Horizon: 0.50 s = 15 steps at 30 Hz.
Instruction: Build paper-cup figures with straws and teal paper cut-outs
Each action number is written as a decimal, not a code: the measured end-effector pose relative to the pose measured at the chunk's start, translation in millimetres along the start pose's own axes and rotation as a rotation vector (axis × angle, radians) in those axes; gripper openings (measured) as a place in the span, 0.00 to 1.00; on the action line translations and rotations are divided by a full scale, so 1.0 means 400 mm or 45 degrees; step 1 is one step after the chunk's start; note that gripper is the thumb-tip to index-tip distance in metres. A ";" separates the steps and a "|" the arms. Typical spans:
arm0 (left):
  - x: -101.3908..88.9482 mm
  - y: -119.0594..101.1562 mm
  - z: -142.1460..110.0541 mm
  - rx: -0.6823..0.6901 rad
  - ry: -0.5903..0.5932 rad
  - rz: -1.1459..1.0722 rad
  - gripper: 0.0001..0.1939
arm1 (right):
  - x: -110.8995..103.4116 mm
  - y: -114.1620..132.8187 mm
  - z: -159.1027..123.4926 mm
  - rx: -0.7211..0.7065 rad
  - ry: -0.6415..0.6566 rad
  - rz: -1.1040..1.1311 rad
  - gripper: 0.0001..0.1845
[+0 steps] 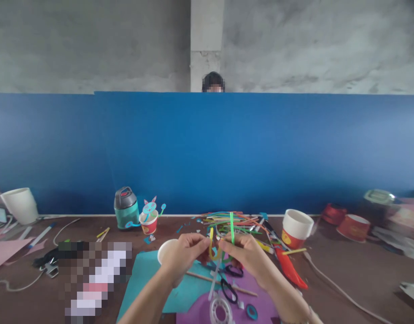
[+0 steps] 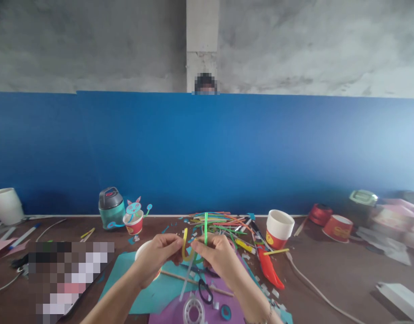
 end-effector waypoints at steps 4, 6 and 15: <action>-0.002 -0.004 -0.003 -0.029 0.008 0.241 0.19 | 0.020 0.007 -0.006 -0.108 0.071 0.001 0.18; 0.003 -0.005 -0.006 -0.048 0.039 0.282 0.19 | 0.030 0.012 -0.010 -0.140 0.122 0.029 0.17; -0.082 -0.040 -0.008 0.179 -0.284 0.343 0.21 | 0.003 -0.007 0.005 -0.027 -0.163 0.241 0.21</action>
Point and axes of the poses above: each hand's wrist, its own z-axis towards the middle knuckle, its own x-axis out of the palm, y = z × x, the point moved 4 cm from there along z, towards the middle knuckle, and after that the axes turned 2 degrees about -x, right-handed, at the moved point
